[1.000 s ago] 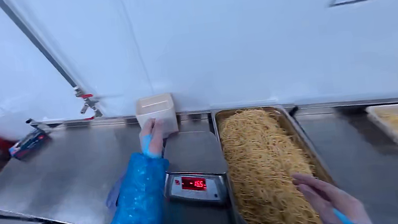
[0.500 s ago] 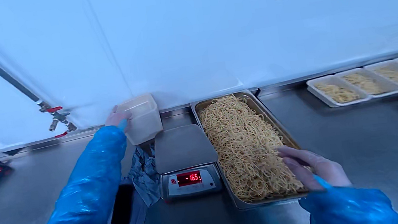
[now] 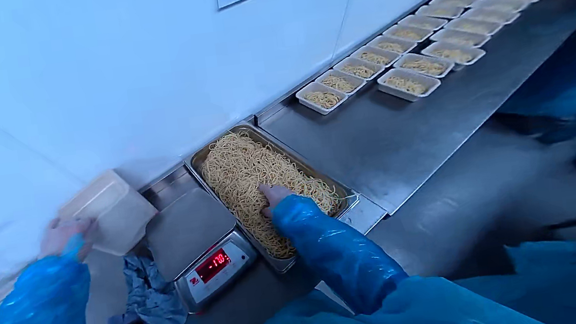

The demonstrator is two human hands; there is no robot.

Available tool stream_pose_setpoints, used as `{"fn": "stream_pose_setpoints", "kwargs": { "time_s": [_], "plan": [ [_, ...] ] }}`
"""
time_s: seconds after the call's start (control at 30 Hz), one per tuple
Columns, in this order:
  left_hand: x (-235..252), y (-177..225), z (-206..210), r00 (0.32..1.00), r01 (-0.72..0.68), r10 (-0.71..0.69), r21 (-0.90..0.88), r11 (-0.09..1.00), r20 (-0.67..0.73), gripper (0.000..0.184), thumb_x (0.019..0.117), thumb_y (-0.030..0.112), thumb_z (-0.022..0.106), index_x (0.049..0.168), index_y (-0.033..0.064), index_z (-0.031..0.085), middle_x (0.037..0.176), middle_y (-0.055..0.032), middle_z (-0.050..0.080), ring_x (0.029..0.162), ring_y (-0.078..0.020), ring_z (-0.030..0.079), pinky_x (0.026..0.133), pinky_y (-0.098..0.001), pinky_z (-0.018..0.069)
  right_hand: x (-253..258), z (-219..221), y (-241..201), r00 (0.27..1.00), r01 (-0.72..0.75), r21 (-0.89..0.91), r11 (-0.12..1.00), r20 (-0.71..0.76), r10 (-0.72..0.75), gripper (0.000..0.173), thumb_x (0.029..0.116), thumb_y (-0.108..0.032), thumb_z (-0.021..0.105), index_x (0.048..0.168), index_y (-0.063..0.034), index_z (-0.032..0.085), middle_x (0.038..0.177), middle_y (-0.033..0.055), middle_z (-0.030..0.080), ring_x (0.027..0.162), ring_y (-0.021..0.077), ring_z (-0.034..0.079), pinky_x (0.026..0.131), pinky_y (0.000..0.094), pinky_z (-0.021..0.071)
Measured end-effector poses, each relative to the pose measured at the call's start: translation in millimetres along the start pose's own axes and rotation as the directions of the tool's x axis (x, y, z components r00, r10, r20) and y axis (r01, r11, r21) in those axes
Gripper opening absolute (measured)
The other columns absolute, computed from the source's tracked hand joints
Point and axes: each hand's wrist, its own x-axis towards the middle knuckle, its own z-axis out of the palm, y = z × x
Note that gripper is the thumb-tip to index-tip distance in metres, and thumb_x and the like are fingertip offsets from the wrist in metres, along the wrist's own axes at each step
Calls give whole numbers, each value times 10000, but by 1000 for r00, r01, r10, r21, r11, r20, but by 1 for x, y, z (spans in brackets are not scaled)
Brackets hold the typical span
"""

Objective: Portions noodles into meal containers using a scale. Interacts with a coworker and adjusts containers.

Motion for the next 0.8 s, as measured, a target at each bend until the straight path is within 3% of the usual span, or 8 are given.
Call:
{"fn": "stream_pose_setpoints", "kwargs": {
  "time_s": [0.1, 0.23, 0.37, 0.5, 0.57, 0.63, 0.7, 0.8],
  "plan": [
    [-1, -2, -2, 999, -32, 32, 42, 999, -5, 286, 1024, 116, 577, 1275, 78, 710, 1165, -200, 731, 1168, -385, 667, 1189, -581, 317, -7, -9, 2, 999, -21, 56, 998, 47, 18, 669, 878, -175, 743, 1503, -207, 506, 1289, 230, 669, 1199, 449, 634, 975, 681, 491],
    [1, 1, 2, 1000, 5, -7, 170, 985, 9, 544, 906, 70, 720, 1430, 91, 577, 1192, -216, 707, 1182, -403, 647, 1204, -555, 296, -28, -41, 4, 999, -14, 175, 984, -35, 20, 545, 912, -170, 710, 1441, -212, 586, 1255, 227, 686, 1177, 444, 646, 972, 687, 489],
    [0, 15, 5, 972, 205, -208, -36, 978, -114, 419, 898, 38, 701, 1298, -4, 580, 1158, -299, 666, 1107, -516, 636, 973, -673, 472, -43, -64, -2, 978, 0, 203, 979, -204, 42, 519, 935, -134, 663, 1437, -247, 595, 1356, 190, 645, 1221, 432, 625, 976, 690, 489],
    [10, 19, 9, 898, 371, -419, -279, 885, -134, 259, 944, 133, 610, 1169, 11, 645, 1145, -297, 672, 1095, -523, 637, 876, -733, 476, -22, -42, -2, 975, 63, 159, 985, -222, -27, 822, 882, -179, 737, 1601, -311, 362, 1402, 293, 553, 1195, 484, 613, 935, 673, 520],
    [10, 20, 7, 861, 372, -460, -347, 861, -216, 258, 976, 126, 545, 1171, -3, 653, 1176, -308, 661, 1134, -523, 622, 890, -725, 475, -8, -7, -5, 979, 134, 118, 984, -172, -113, 847, 834, -374, 830, 1574, -303, 422, 1430, 310, 527, 1283, 494, 545, 1001, 669, 487],
    [2, 26, -4, 814, 373, -502, -399, 838, -292, 301, 1007, 131, 491, 1242, 11, 635, 1288, -294, 622, 1220, -498, 590, 947, -697, 475, 3, 21, -14, 992, 86, 10, 996, -96, -85, 808, 769, -434, 863, 1495, -370, 514, 1515, 315, 432, 1385, 533, 420, 996, 702, 467],
    [-19, 40, -20, 746, 315, -527, -482, 818, -407, 327, 1027, 147, 466, 1290, 23, 616, 1332, -273, 606, 1262, -452, 575, 1009, -636, 467, 7, 23, -25, 998, 30, -32, 999, -46, -32, 666, 771, -265, 843, 1395, -314, 617, 1439, 319, 496, 1317, 534, 487, 906, 696, 514],
    [-59, 79, -19, 610, 60, -451, -529, 846, -651, 284, 1020, 90, 479, 1206, -34, 654, 1176, -277, 667, 1144, -423, 636, 999, -546, 499, 0, 5, -31, 999, 45, 22, 999, 23, -46, 548, 844, -104, 741, 1371, -217, 643, 1348, 238, 615, 1214, 447, 613, 923, 678, 519]
  ]
}}
